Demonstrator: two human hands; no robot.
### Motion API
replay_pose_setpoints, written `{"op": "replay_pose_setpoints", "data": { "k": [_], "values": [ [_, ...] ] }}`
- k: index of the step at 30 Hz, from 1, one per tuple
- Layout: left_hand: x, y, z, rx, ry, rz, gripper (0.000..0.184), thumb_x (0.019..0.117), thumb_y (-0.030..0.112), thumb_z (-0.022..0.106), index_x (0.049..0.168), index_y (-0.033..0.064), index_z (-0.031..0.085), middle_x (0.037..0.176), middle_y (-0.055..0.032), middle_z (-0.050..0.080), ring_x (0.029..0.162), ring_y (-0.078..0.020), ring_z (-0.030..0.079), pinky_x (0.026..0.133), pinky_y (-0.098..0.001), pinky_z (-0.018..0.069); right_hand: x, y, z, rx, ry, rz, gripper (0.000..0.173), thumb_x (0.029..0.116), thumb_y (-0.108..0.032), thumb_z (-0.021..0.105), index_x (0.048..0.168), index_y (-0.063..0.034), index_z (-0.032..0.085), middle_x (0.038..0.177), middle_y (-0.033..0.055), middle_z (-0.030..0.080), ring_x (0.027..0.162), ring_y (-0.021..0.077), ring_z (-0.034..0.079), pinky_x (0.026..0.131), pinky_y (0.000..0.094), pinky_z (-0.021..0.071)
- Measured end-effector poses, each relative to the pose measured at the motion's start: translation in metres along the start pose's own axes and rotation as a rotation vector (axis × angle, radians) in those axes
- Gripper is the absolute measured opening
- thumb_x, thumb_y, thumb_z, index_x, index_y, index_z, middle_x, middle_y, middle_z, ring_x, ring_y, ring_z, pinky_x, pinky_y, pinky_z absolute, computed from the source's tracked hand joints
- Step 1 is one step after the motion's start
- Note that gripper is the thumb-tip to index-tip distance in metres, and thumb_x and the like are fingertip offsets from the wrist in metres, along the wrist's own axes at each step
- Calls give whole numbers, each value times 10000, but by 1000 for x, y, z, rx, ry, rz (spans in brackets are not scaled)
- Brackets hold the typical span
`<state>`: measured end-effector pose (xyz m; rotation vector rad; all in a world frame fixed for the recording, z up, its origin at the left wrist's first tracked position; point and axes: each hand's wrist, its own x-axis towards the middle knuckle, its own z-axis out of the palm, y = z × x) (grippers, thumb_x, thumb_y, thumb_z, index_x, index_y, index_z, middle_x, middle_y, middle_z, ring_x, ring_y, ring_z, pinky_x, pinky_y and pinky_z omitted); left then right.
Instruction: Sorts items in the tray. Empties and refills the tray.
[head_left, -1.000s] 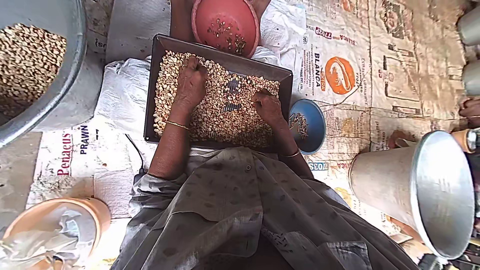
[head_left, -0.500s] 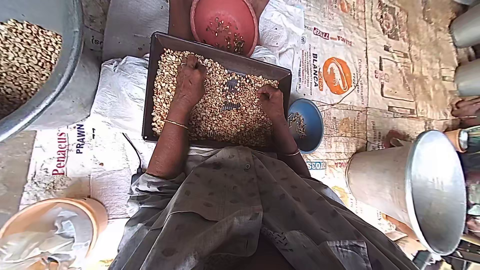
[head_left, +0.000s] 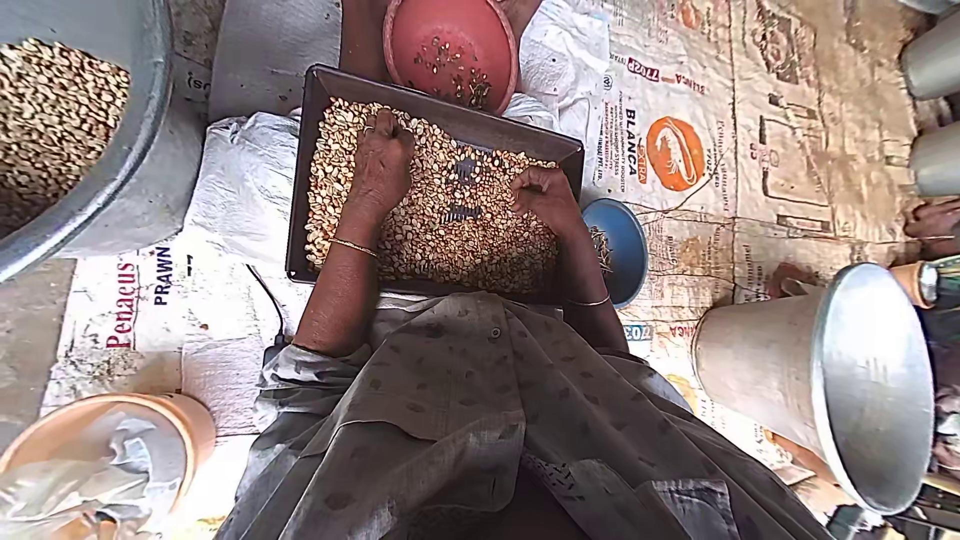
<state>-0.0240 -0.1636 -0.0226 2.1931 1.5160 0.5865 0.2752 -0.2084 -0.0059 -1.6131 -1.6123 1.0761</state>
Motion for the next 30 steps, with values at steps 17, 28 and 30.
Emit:
{"op": "replay_pose_setpoints", "data": {
  "k": [17,28,30],
  "values": [
    [-1,1,0,-17,6,-7,210,980,-20,521,1107,-107,664,1285,-332,546,1245,-508,523,1061,-604,423,-30,9,45,-779,-112,-200,234,982,-79,584,1147,-16,738,1215,214,664,1083,403,673,883,557,563],
    [-1,3,-2,-9,-16,-14,214,975,-27,520,1112,-115,660,1308,-345,534,1248,-528,520,1047,-626,427,-34,5,55,-840,-42,-205,199,977,-69,567,1063,0,733,1221,207,661,1131,389,656,864,532,563],
    [-2,3,-2,-15,-8,-15,209,973,-29,519,1102,-113,660,1300,-343,537,1240,-525,525,1040,-620,433,-32,8,54,-796,-11,-242,178,956,-51,575,999,-2,740,1154,193,683,1070,373,679,827,533,567]
  ]
}}
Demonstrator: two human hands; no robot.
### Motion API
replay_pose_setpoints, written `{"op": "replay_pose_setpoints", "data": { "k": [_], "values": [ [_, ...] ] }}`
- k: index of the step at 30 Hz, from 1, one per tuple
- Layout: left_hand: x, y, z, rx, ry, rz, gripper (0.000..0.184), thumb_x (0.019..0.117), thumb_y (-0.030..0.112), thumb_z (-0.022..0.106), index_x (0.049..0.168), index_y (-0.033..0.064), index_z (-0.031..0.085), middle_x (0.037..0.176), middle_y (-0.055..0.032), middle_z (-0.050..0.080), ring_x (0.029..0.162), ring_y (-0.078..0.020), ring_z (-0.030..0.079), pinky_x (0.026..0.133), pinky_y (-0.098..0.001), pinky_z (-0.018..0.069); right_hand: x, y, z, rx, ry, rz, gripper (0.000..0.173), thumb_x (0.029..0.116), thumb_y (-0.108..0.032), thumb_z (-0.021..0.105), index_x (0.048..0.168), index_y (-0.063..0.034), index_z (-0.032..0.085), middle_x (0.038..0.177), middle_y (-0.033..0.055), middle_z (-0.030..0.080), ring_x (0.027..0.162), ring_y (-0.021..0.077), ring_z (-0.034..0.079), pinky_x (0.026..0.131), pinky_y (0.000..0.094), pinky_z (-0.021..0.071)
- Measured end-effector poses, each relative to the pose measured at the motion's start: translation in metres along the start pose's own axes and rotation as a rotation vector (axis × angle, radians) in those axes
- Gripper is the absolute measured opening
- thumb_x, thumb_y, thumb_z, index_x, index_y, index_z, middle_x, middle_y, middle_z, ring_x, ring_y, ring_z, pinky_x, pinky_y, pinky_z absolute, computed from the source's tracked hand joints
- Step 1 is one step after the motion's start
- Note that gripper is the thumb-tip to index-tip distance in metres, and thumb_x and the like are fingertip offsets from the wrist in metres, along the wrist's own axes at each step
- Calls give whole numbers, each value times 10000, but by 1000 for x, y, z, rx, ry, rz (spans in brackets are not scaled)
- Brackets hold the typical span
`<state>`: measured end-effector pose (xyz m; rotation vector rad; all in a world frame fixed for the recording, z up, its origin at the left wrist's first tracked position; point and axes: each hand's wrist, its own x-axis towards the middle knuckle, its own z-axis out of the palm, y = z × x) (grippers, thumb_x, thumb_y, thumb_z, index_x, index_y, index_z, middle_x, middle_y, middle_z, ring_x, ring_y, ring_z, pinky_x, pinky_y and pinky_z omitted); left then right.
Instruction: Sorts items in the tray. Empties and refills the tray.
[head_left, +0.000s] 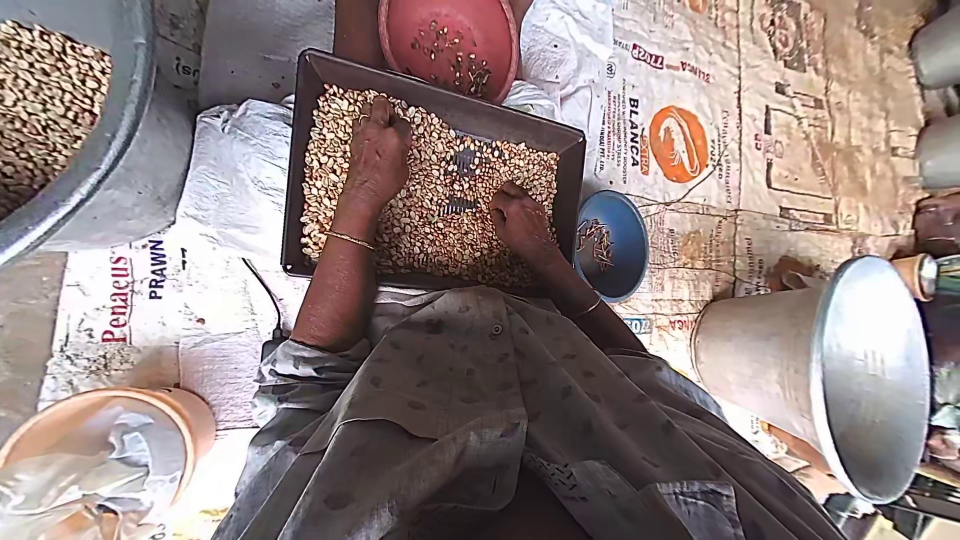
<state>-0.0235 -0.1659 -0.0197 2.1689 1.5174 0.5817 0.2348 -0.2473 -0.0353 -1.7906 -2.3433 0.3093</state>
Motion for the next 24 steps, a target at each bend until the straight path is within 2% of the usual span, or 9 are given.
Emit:
{"op": "replay_pose_setpoints", "data": {
  "k": [3,7,10,13,16,18,20,24],
  "values": [
    [0,0,0,-6,-10,-13,212,975,-30,520,1111,-110,661,1312,-343,532,1251,-523,522,1049,-620,428,3,5,0,41,1,13,191,958,-38,565,994,-3,749,1154,182,699,1046,357,695,845,532,564],
    [0,-3,3,-7,10,-2,212,972,-24,519,1106,-91,669,1293,-315,543,1267,-494,505,1074,-606,402,2,6,1,-9,-18,-17,175,968,-50,572,1009,6,732,1165,193,681,1043,376,691,818,537,572],
    [1,-2,3,-8,13,3,204,971,-33,521,1094,-101,669,1289,-325,543,1260,-502,511,1066,-604,413,1,9,0,28,-14,11,203,977,-49,557,1033,-9,748,1213,166,690,1061,353,697,857,530,575],
    [1,-3,3,-2,10,11,210,978,-21,516,1105,-101,664,1287,-328,542,1270,-507,503,1075,-613,402,2,13,1,126,31,51,190,981,-65,566,1044,-10,737,1204,190,689,1047,357,699,868,527,568],
    [1,-3,2,-1,7,8,215,980,-16,517,1111,-101,664,1296,-330,540,1276,-511,499,1078,-619,398,0,15,4,105,46,-3,156,971,-94,610,1007,-4,733,1128,210,672,979,372,694,815,525,573],
    [1,-1,1,-10,3,4,209,978,-22,520,1103,-110,662,1299,-337,536,1269,-514,503,1066,-619,406,-1,12,2,38,10,-48,170,982,-78,592,1016,2,738,1116,218,672,1014,388,687,825,527,575],
    [1,-1,1,-16,-1,3,210,977,-24,519,1103,-114,660,1309,-343,533,1273,-518,503,1067,-620,408,0,8,-4,-15,-55,-80,193,992,-60,570,1054,10,739,1176,228,677,1110,413,665,858,542,565],
    [0,-2,1,-8,6,9,209,977,-20,518,1098,-108,663,1300,-336,539,1264,-512,512,1065,-621,411,3,12,-6,-117,-77,-194,216,1002,-47,554,1086,-7,749,1194,188,690,1157,397,652,870,531,568]
  ]
}}
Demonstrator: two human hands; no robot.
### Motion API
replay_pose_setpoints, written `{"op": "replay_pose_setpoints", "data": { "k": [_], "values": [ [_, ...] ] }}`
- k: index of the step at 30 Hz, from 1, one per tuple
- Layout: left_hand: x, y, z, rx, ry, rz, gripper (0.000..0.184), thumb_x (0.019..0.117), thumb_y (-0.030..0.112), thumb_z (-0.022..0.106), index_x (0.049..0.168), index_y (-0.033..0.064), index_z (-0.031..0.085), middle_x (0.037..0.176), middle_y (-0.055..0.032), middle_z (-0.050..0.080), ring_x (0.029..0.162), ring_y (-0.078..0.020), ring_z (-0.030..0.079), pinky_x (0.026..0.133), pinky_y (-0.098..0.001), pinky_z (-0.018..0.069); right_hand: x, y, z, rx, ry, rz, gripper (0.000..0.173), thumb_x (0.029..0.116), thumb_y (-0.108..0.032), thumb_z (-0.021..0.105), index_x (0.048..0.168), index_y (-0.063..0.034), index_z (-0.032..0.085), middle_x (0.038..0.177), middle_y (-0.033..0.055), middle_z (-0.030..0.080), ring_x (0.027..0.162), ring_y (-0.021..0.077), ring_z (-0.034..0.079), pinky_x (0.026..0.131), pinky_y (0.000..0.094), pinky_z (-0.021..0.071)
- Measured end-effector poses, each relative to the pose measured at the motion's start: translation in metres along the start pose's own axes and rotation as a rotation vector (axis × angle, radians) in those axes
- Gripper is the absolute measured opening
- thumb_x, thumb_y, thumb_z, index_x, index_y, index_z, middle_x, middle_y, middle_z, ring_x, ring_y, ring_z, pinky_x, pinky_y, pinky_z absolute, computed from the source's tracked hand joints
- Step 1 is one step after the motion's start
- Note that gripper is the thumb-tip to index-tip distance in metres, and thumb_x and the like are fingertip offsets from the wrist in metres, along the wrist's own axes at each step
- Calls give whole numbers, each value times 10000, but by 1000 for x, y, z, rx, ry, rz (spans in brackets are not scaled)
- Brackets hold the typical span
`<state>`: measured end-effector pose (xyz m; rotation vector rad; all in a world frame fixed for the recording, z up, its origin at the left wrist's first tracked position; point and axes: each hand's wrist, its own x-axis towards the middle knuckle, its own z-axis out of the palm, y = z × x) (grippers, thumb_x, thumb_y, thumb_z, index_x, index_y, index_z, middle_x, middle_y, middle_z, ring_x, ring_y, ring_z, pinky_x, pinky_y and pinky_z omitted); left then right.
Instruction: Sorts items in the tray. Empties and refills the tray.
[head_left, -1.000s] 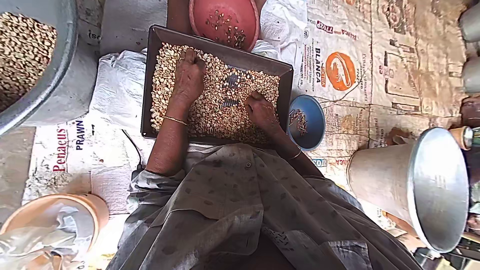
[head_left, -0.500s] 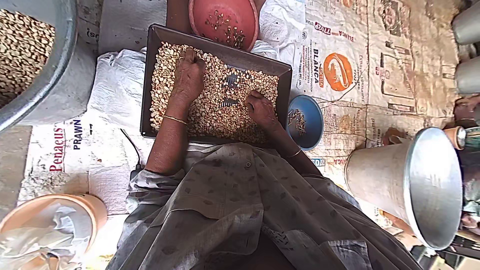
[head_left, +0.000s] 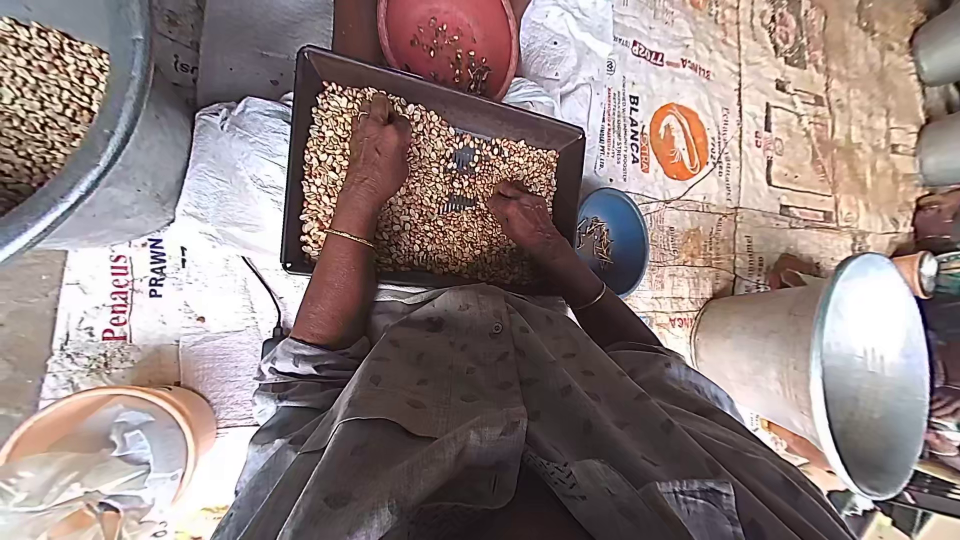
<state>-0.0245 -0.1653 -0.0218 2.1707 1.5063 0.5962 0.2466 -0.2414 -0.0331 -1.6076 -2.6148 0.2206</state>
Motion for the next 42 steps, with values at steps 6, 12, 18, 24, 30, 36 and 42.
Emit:
{"op": "replay_pose_setpoints", "data": {
  "k": [6,12,18,24,30,36,42],
  "values": [
    [0,1,0,0,2,-4,206,976,-18,522,1099,-111,659,1302,-343,536,1259,-521,512,1054,-631,412,-4,1,12,-115,116,-69,210,992,-12,534,1046,35,732,1181,233,691,1104,417,679,855,511,579],
    [0,0,1,16,-12,-17,225,988,0,520,1134,-100,658,1321,-330,532,1288,-516,489,1082,-629,389,-4,-1,10,-173,116,-98,212,999,-38,540,1040,30,736,1146,230,698,1086,414,685,832,503,584],
    [0,3,2,14,-10,-4,238,992,3,509,1142,-116,652,1318,-340,532,1277,-524,497,1075,-630,400,14,-1,-8,-150,-162,-164,268,1014,-94,516,1124,61,704,1204,278,661,1094,450,666,867,546,551],
    [0,2,2,3,4,-1,224,984,-4,512,1115,-111,658,1301,-339,539,1247,-521,522,1053,-626,422,51,24,-51,122,191,138,303,1031,-153,512,1118,62,706,1141,227,710,1001,362,713,898,529,549],
    [3,0,3,7,2,11,234,997,8,505,1128,-116,653,1302,-348,535,1259,-525,509,1061,-615,415,33,18,-45,690,142,229,228,1033,-80,543,1132,55,699,981,153,730,813,172,731,792,338,620],
    [2,3,2,13,-19,-8,230,989,-1,503,1117,-117,654,1312,-348,527,1264,-524,506,1060,-616,415,3,-3,-5,387,-104,29,235,950,-2,602,1103,-20,778,1072,204,694,1010,349,674,931,497,529],
    [1,0,4,20,1,6,212,977,-7,522,1108,-99,661,1295,-326,535,1240,-502,523,1047,-602,428,-2,-7,8,265,-39,-16,197,972,-30,580,1057,13,751,1065,202,690,1055,370,670,943,491,540]
  ]
}}
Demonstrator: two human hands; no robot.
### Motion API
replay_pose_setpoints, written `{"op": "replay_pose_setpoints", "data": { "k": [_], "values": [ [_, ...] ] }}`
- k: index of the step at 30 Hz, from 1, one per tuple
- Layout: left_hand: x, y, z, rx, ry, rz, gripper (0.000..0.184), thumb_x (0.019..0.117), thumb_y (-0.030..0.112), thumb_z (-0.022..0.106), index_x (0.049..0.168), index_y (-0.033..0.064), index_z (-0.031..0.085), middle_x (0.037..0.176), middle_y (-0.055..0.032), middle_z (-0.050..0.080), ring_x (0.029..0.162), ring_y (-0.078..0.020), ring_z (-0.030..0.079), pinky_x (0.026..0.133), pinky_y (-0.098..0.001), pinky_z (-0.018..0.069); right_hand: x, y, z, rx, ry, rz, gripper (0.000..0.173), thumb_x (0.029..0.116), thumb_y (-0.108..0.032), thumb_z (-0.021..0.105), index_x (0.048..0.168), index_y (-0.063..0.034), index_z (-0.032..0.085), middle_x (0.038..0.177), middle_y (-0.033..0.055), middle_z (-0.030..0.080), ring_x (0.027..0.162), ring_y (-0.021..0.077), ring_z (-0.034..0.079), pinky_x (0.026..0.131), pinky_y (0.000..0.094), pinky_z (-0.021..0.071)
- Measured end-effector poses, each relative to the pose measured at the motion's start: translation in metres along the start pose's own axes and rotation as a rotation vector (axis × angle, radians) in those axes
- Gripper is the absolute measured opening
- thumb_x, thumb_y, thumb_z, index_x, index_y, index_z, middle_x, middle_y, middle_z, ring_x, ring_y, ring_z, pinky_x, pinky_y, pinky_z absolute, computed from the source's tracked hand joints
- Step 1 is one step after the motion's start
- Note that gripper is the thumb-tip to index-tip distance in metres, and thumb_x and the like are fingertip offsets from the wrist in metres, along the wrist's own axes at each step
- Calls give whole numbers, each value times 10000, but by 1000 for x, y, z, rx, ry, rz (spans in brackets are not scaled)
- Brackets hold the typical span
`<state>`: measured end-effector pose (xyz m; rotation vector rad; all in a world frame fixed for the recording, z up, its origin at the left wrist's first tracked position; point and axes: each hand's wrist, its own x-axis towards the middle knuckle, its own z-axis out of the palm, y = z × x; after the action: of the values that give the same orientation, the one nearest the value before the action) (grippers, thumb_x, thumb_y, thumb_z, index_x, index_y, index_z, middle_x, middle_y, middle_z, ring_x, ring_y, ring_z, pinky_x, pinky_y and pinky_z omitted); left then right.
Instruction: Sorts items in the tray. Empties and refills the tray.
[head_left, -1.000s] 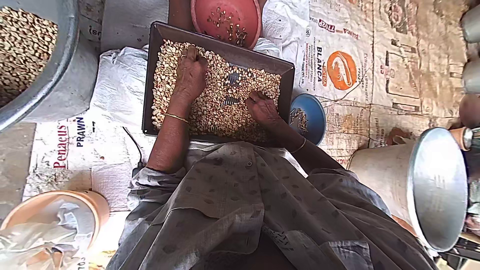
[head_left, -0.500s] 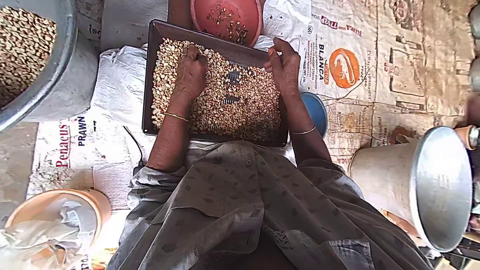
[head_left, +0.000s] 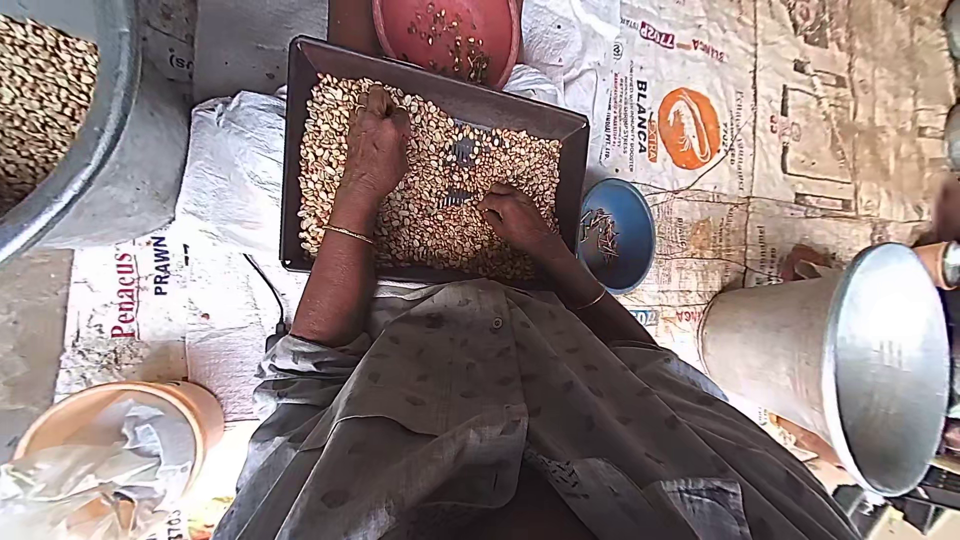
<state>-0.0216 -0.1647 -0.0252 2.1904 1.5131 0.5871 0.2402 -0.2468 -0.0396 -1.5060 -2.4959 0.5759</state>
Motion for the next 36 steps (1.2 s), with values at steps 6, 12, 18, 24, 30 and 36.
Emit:
{"op": "replay_pose_setpoints", "data": {
  "k": [6,12,18,24,30,36],
  "values": [
    [-1,-1,1,-14,5,-6,217,984,1,521,1112,-101,665,1304,-318,539,1255,-492,519,1064,-595,421,-2,-7,10,-102,73,33,160,933,-45,586,1005,18,714,1048,206,692,1049,395,672,840,516,560],
    [0,0,-1,-18,7,-9,214,968,-19,532,1115,-102,663,1297,-337,538,1234,-521,526,1039,-631,425,-14,-17,3,-94,87,43,169,982,-113,601,955,26,694,1024,207,696,1019,380,684,873,499,550],
    [1,-1,0,-8,-11,-12,207,971,-15,523,1099,-98,664,1307,-338,534,1248,-524,517,1045,-639,414,-31,-27,-20,-8,-173,54,210,977,-179,666,939,16,735,977,195,726,960,385,708,854,575,541],
    [-1,1,-2,-24,5,-8,201,966,-21,539,1097,-100,669,1289,-336,540,1225,-522,531,1029,-634,430,4,2,-69,272,325,110,281,994,-95,622,1207,78,683,1095,196,726,898,234,734,843,390,613],
    [1,-1,-1,-35,17,1,219,977,-14,524,1114,-99,672,1283,-321,552,1248,-499,520,1065,-607,414,4,23,-66,39,179,250,227,991,-69,593,1150,11,733,1138,194,721,1058,333,698,974,503,535],
    [0,-1,0,-30,12,2,223,974,-17,519,1115,-101,670,1286,-326,551,1251,-507,515,1058,-617,411,-14,27,-26,-126,157,273,193,983,-43,577,1046,19,749,1177,241,674,1144,409,647,964,533,530]
  ]
}}
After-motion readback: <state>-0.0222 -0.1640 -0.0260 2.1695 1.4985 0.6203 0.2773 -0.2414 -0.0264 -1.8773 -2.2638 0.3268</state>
